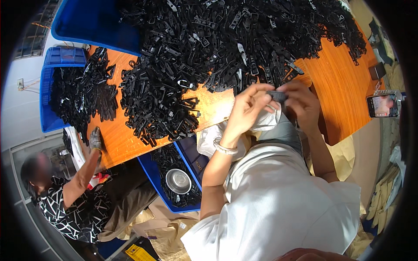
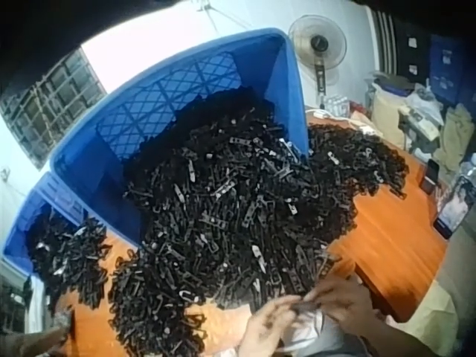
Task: Inspecting small black components at a factory workstation.
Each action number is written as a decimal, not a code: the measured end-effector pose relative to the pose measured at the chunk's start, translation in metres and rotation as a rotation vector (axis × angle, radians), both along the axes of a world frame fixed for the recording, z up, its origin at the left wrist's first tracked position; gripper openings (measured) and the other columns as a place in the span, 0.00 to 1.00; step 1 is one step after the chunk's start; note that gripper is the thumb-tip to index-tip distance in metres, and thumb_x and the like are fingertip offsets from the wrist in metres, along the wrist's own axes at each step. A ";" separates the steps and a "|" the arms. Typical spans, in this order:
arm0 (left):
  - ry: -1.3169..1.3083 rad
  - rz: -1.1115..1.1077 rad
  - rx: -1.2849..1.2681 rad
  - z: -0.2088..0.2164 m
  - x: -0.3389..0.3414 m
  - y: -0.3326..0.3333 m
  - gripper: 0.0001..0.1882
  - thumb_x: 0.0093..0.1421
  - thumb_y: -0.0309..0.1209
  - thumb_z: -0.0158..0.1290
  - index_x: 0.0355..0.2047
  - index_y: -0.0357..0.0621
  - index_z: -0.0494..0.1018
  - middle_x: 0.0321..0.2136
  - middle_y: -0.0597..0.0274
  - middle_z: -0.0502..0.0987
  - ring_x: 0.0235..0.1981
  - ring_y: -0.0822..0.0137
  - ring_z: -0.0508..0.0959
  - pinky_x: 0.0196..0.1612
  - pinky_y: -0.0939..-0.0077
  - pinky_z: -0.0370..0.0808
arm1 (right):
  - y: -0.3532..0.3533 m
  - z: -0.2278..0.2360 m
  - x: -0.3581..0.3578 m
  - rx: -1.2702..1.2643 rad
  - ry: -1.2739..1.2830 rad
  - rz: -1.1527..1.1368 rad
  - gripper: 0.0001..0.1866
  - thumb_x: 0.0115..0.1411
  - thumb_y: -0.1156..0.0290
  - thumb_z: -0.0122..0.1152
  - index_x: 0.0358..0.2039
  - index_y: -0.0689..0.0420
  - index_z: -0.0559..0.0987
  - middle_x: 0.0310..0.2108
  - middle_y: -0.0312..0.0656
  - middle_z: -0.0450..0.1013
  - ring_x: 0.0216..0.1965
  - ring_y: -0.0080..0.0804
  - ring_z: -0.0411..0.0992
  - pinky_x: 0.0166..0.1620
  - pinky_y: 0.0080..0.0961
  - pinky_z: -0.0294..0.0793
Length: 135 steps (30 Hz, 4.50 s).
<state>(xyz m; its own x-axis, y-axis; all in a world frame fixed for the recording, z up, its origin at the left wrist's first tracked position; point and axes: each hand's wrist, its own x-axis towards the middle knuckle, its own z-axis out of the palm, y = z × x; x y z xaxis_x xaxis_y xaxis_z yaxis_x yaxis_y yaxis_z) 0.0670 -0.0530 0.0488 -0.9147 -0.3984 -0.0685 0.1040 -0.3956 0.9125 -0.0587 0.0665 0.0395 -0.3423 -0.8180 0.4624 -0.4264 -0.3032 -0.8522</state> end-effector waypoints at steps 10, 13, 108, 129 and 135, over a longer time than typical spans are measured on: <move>-0.359 0.518 -1.518 -0.029 -0.037 -0.015 0.03 0.45 0.21 0.49 0.20 0.37 0.65 0.22 0.54 0.63 0.23 0.56 0.68 0.21 0.64 0.66 | 0.008 -0.014 0.000 0.087 -0.617 -0.526 0.07 0.54 0.77 0.49 0.32 0.68 0.72 0.29 0.36 0.68 0.25 0.16 0.62 0.29 0.11 0.60; -0.271 0.627 -1.365 -0.023 -0.031 -0.016 0.04 0.46 0.20 0.50 0.22 0.35 0.66 0.24 0.52 0.65 0.24 0.54 0.69 0.23 0.68 0.68 | 0.002 -0.012 -0.003 0.100 -0.544 -0.547 0.08 0.53 0.77 0.51 0.33 0.66 0.73 0.28 0.37 0.69 0.22 0.16 0.61 0.28 0.11 0.61; -0.159 0.142 -0.811 0.024 -0.002 -0.021 0.19 0.44 0.24 0.57 0.38 0.32 0.69 0.29 0.53 0.75 0.27 0.73 0.75 0.29 0.84 0.71 | -0.020 0.023 -0.003 0.210 -0.198 -0.091 0.20 0.44 0.82 0.53 0.41 0.62 0.70 0.41 0.38 0.65 0.36 0.22 0.65 0.36 0.13 0.65; -0.968 0.425 -1.870 -0.022 0.080 -0.106 0.15 0.40 0.21 0.49 0.32 0.39 0.70 0.27 0.55 0.65 0.28 0.57 0.70 0.23 0.68 0.70 | -0.015 -0.030 0.042 0.320 0.045 0.216 0.08 0.47 0.80 0.55 0.30 0.64 0.75 0.28 0.44 0.70 0.28 0.33 0.69 0.32 0.21 0.67; -0.746 0.444 -1.923 -0.010 0.063 -0.119 0.10 0.42 0.21 0.48 0.29 0.39 0.69 0.27 0.56 0.64 0.29 0.59 0.69 0.22 0.71 0.70 | -0.012 -0.020 0.032 0.389 -0.001 0.122 0.06 0.47 0.79 0.54 0.28 0.64 0.75 0.26 0.43 0.70 0.26 0.33 0.68 0.30 0.22 0.67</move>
